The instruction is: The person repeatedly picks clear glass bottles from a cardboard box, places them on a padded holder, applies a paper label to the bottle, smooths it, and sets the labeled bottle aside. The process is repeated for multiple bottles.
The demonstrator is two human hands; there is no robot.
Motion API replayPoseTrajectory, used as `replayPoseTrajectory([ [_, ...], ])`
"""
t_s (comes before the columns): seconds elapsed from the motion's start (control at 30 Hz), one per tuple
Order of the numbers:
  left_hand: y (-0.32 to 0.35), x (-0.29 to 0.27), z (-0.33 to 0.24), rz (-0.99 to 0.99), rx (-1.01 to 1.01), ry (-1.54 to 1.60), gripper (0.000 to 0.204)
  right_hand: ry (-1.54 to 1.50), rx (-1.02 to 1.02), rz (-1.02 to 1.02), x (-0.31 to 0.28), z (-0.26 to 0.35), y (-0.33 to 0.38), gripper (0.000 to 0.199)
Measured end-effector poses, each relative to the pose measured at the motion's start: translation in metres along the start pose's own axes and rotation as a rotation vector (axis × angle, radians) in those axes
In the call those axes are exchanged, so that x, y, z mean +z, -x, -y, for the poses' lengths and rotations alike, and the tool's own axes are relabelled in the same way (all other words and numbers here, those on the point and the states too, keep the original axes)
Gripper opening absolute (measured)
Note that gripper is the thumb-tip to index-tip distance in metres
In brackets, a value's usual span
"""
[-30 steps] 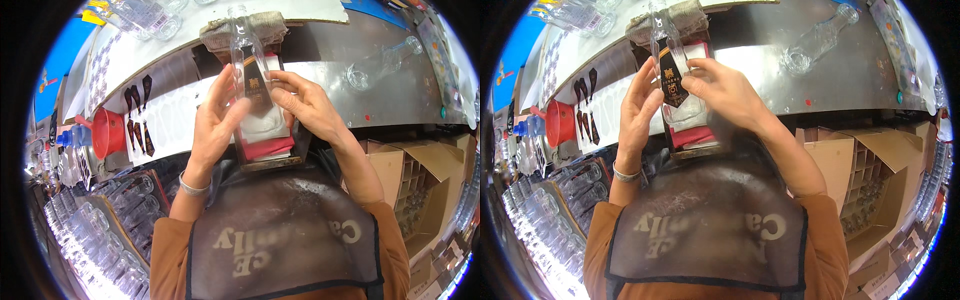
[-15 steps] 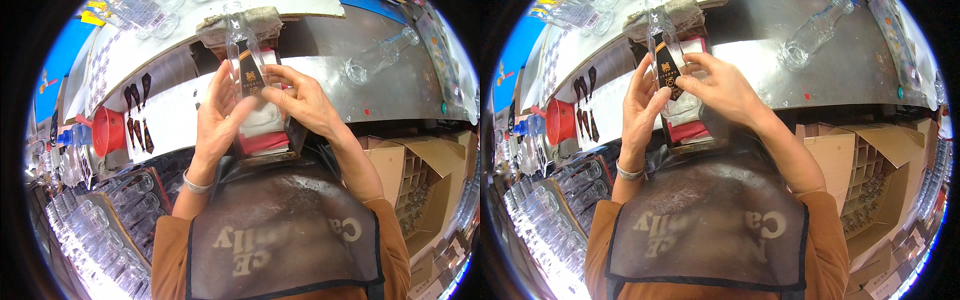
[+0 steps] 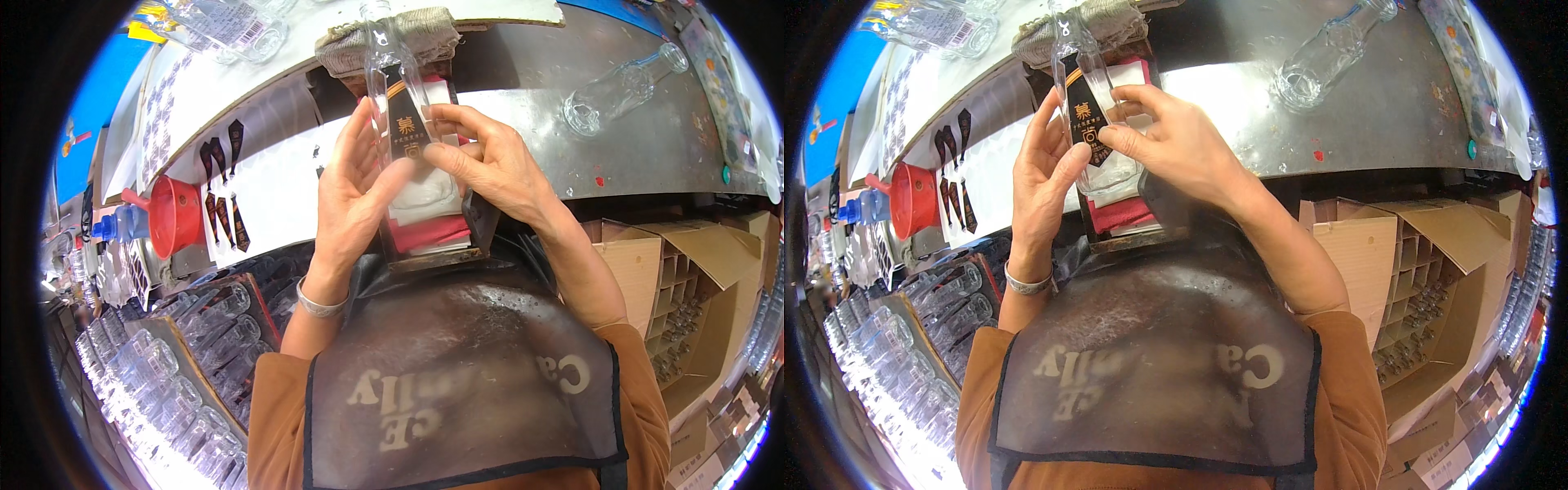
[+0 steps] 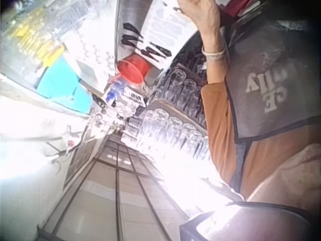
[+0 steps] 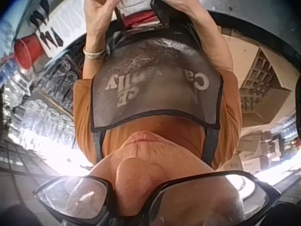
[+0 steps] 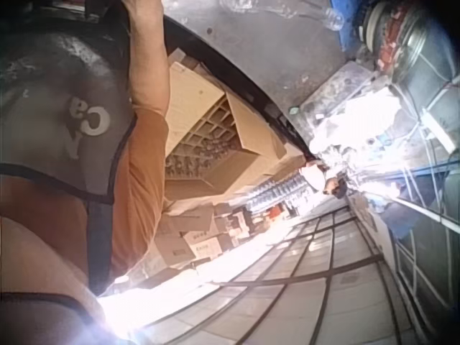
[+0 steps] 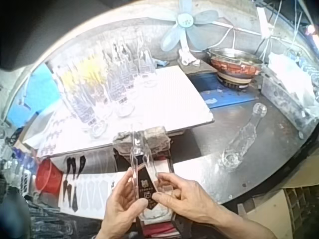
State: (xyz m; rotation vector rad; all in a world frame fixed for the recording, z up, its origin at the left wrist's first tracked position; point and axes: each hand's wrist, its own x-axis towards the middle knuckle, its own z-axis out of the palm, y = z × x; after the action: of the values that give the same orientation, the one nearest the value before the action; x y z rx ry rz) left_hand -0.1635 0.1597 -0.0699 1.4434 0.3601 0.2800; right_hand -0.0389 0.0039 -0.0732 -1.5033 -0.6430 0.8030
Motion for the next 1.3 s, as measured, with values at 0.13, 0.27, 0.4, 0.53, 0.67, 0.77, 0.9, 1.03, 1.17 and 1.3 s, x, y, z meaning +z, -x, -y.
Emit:
replayPoseTrajectory([
  [0.13, -0.001, 0.002, 0.000, -0.012, 0.008, -0.020, 0.077, -0.041, -0.003, -0.051, -0.005, -0.010, -0.003, 0.044],
  [0.27, -0.001, 0.004, 0.004, -0.028, 0.053, -0.025, 0.080, -0.425, 0.128, -0.366, -0.045, -0.051, -0.021, 0.034],
  [0.4, 0.002, 0.005, 0.003, -0.032, 0.061, -0.021, 0.080, -0.557, 0.004, -0.405, -0.041, -0.012, -0.030, 0.028],
  [0.53, 0.003, 0.009, 0.000, -0.042, 0.050, 0.023, 0.079, 0.273, -0.460, -0.038, -0.024, 0.039, -0.034, 0.027],
  [0.67, 0.001, 0.008, 0.004, -0.055, 0.053, -0.029, 0.080, 0.687, -0.683, -0.261, -0.030, 0.055, -0.074, 0.027],
  [0.77, 0.003, 0.008, 0.005, -0.072, 0.069, -0.029, 0.080, 0.639, -0.680, 0.037, -0.028, 0.074, -0.074, 0.026],
  [0.9, 0.003, 0.007, 0.003, -0.054, 0.050, -0.071, 0.081, 0.773, -0.899, -0.279, -0.026, 0.070, -0.087, 0.023],
  [1.03, 0.004, -0.005, 0.005, -0.064, 0.020, 0.191, 0.075, 0.733, -0.915, 0.039, -0.014, 0.054, -0.032, 0.032],
  [1.17, -0.022, -0.027, -0.005, -0.128, -0.033, 0.167, 0.068, 0.323, -0.464, 0.152, -0.026, 0.056, 0.001, 0.033],
  [1.3, -0.068, -0.010, -0.023, -0.143, -0.190, -0.234, 0.060, -0.045, -0.060, -0.090, -0.046, 0.037, -0.036, 0.027],
])
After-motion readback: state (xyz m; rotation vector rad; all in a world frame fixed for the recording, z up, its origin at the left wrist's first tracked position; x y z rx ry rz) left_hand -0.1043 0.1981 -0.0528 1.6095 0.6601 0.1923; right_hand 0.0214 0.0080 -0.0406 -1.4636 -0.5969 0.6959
